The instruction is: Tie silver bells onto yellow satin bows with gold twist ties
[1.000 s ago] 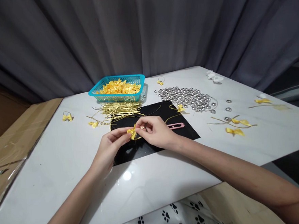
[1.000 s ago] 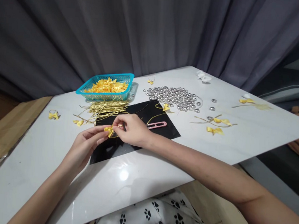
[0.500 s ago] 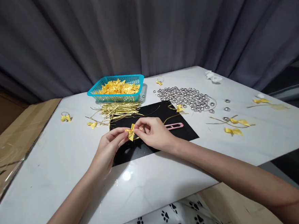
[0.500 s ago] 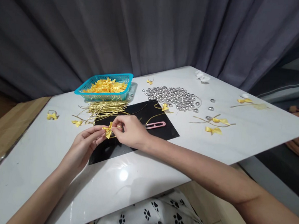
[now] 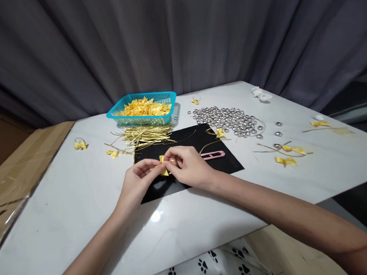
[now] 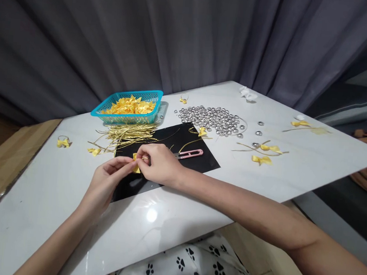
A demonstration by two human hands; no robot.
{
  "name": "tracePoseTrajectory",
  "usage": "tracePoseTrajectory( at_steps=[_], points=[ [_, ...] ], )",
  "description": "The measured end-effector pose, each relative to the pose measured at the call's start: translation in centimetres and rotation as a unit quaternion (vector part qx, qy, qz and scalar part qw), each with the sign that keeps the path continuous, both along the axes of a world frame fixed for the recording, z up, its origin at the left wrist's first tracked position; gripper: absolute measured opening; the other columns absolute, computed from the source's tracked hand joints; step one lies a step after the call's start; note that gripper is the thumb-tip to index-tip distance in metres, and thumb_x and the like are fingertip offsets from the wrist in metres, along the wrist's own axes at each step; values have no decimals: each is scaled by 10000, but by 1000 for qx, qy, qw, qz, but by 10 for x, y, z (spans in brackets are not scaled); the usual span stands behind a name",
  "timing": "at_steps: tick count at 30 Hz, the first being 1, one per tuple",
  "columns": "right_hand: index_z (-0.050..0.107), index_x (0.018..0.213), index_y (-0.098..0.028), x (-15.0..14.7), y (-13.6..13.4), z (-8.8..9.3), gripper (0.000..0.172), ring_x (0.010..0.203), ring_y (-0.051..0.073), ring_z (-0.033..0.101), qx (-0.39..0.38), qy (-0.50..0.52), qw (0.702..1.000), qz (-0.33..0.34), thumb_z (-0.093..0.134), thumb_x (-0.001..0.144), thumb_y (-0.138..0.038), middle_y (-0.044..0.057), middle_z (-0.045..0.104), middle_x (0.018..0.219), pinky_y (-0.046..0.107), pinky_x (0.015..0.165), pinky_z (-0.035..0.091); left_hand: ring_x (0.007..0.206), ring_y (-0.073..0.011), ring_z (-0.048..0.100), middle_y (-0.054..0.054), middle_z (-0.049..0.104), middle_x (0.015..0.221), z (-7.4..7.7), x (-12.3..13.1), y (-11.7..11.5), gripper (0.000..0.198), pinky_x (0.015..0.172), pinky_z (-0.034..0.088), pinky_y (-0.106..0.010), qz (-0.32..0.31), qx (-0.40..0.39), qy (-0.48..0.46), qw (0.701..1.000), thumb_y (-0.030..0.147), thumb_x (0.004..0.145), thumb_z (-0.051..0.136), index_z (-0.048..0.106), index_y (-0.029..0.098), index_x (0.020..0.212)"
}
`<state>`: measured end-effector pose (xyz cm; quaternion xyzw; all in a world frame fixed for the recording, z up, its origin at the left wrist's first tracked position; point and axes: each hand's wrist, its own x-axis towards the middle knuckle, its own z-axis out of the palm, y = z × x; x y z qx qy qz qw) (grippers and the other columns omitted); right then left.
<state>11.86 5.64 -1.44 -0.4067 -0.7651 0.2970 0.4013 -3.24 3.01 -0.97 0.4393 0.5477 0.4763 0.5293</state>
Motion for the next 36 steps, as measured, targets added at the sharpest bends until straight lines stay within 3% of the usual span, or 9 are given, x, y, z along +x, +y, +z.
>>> tracePoseTrajectory(
  at_steps=[11, 16, 21, 30, 36],
  points=[
    [604, 715, -115, 5, 0, 11, 58, 511, 48, 394, -8, -37, 998, 50, 557, 742, -94, -29, 513, 599, 187, 503, 293, 584, -75, 563, 19, 647, 595, 6, -5, 4, 175, 582, 440, -160, -18, 17, 43, 999, 233, 565, 778, 655, 142, 649],
    [614, 733, -103, 12, 5, 18, 35, 481, 37, 359, -41, -29, 993, 107, 580, 735, -109, -42, 494, 577, 178, 478, 304, 573, -74, 564, 49, 597, 558, 10, -8, 3, 207, 592, 450, -168, -44, 37, 35, 998, 196, 573, 764, 564, 158, 610],
    [627, 753, -98, 23, 9, 33, 51, 471, 30, 335, -96, -64, 978, 176, 584, 750, -124, -39, 511, 582, 173, 460, 296, 595, -72, 564, 29, 652, 613, 11, -10, 2, 277, 611, 446, -167, -75, 28, 18, 997, 179, 606, 742, 466, 174, 623],
    [613, 751, -105, 24, 10, 35, 38, 466, 21, 328, -143, 1, 975, 171, 628, 745, -139, -42, 523, 612, 172, 433, 280, 529, -55, 513, 49, 635, 584, 15, -13, 1, 337, 548, 404, -149, -95, -3, -25, 995, 158, 598, 737, 402, 187, 618],
    [557, 849, -109, 20, 11, 30, 152, 450, 8, 332, -188, 54, 969, 154, 642, 744, -181, -47, 510, 672, 168, 420, 282, 495, -43, 504, 65, 603, 545, 16, -14, 4, 318, 497, 382, -130, -81, -46, -78, 993, 130, 580, 737, 424, 184, 601]
  ],
)
